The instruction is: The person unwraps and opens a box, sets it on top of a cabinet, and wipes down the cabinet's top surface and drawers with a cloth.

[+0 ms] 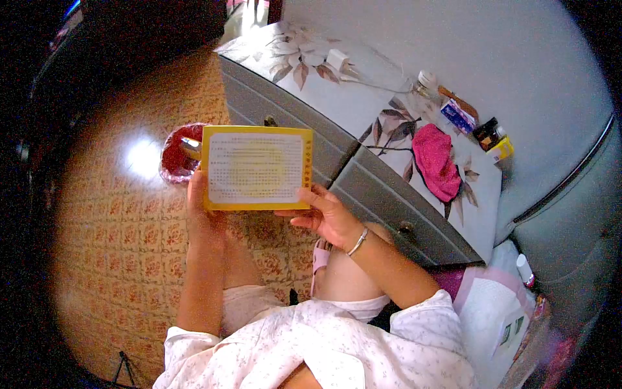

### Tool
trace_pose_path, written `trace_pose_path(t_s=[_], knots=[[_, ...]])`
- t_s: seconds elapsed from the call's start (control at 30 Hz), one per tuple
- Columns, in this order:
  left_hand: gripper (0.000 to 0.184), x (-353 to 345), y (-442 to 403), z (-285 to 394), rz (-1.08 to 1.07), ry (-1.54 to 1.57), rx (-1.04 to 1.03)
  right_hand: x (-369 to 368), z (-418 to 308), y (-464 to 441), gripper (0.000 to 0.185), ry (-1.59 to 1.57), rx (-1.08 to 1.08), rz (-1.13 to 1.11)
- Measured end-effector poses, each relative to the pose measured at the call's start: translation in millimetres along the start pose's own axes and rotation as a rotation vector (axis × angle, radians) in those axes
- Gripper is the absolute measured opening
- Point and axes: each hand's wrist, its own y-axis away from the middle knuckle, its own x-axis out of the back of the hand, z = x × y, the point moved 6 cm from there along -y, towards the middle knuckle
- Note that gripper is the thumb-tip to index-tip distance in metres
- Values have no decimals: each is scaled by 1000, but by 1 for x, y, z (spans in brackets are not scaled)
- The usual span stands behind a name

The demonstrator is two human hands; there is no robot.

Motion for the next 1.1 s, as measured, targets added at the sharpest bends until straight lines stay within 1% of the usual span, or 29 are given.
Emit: trace_pose_path(t_s=[0.07, 0.13, 0.2, 0.23, 0.27, 0.3, 0.33, 0.37, 0.4, 0.43, 0.47, 0.5, 0.53, 0.57, 0.6, 0.63, 0.67, 0.73, 0.8, 0.87, 1.03, 1.1], knots=[[56, 5, 1, -3, 53, 31, 42, -4, -1, 1, 44, -38, 2, -6], [58, 16, -6, -14, 58, -3, 70, -6, 2, 0, 47, -72, 6, -15], [60, 13, -5, -17, 61, -37, 97, -2, -6, 2, 44, 11, 253, 46], [63, 0, 1, -16, 55, -5, 127, -2, -5, 2, 44, 8, 254, 44], [67, -7, 4, -17, 49, 28, 156, -4, -15, 6, 43, 229, 432, 46], [76, -10, 4, -19, -23, 150, 191, -9, -23, 11, 41, 452, 608, 49], [79, -14, 5, -17, -105, 251, 179, -7, -24, 12, 41, 447, 605, 47], [83, -20, 7, -14, -186, 351, 166, -12, -33, 21, 43, 761, 777, 50], [85, -16, 2, -18, -150, 451, 203, -19, -37, 31, 46, 1076, 941, 51], [85, -12, 1, -19, -140, 446, 200, -29, -35, 38, 49, 1394, 1098, 50], [85, -11, 2, -19, -161, 457, 184, -32, -31, 41, 54, 1384, 1102, 19], [85, -13, 5, -17, -182, 468, 171, -33, -30, 43, 54, 1378, 1096, 15], [78, -20, 9, -12, -214, 394, 164, -35, -30, 46, 55, 1391, 1120, 4], [78, -17, 8, -13, -209, 391, 160, -37, -30, 47, 56, 1405, 1147, -8], [72, -14, 7, -18, -178, 386, 197, -38, -30, 48, 56, 1402, 1146, -11], [66, -11, 7, -21, -146, 382, 235, -37, -31, 49, 57, 1413, 1140, 40], [66, -11, 7, -22, -143, 381, 234, -36, -33, 49, 57, 1425, 1133, 92], [56, -18, 7, -18, -153, 360, 201, -34, -32, 46, 57, 1400, 1100, 88], [57, -16, 4, -20, -169, 394, 207, -33, -32, 44, 58, 1374, 1068, 77], [59, -16, 2, -20, -186, 430, 215, -37, -33, 44, 58, 1440, 1043, 85], [60, -18, 3, -21, -84, 333, 217, -35, -31, 41, 60, 1430, 994, 90], [60, -13, 0, -24, -110, 336, 218, -34, -30, 41, 61, 1412, 995, 79]])
